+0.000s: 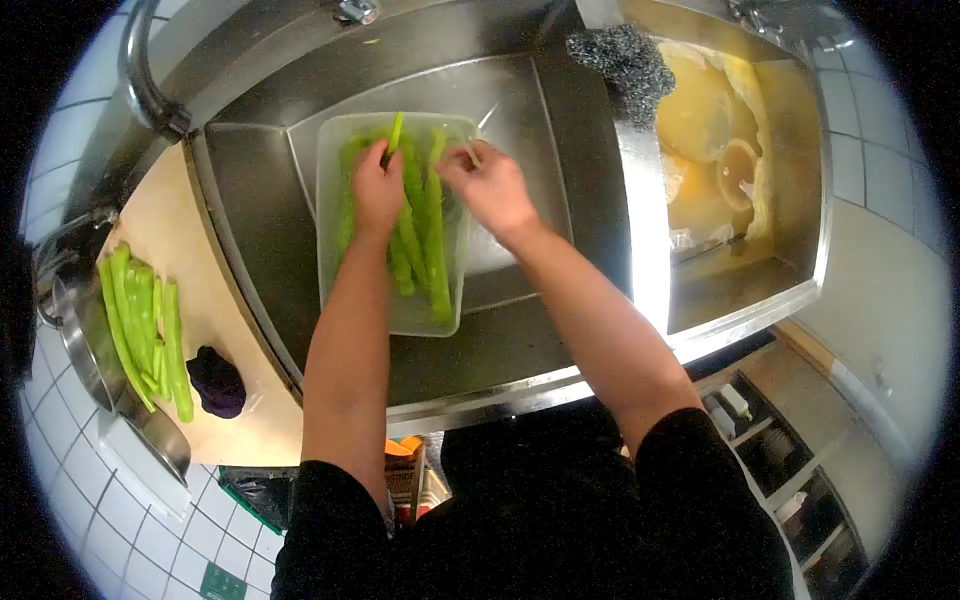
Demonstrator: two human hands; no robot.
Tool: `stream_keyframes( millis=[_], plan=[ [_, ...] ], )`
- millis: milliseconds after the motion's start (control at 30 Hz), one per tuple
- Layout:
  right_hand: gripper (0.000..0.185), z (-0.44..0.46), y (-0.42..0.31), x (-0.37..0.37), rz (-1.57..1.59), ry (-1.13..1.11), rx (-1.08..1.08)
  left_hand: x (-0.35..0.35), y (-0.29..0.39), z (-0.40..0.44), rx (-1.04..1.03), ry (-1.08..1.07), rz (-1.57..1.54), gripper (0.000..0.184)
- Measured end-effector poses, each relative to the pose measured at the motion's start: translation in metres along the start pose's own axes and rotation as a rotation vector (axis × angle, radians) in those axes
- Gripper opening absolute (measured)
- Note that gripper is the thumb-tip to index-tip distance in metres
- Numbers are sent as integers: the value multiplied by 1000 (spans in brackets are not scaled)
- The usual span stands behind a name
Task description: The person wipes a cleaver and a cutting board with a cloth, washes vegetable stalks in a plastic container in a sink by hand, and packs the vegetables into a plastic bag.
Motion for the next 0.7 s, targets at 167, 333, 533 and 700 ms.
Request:
stream_keyframes(
  millis=[167, 333, 533, 700],
  plan=[
    [35, 23, -10, -47, 16, -152, -126, 27, 43, -26, 69, -116, -168, 26],
    [26, 15, -7, -61, 603, -218, -522, 44, 47, -34, -32, -77, -157, 27],
    [22, 8, 3, -79, 1043, -364, -876, 54, 49, -43, -96, 57, -121, 24],
    [17, 10, 11, -88, 1236, -536, -1105, 69, 53, -43, -80, 62, -175, 20]
  ],
)
Point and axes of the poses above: each hand's wrist, its own z-axis towards the middle knuckle, its own x-axis out of the back of the hand, y = z × x, the point moved 5 cm from there along z, towards the middle knuckle, and after that the axes turned 5 degrees about -x, right-handed, at the moved point
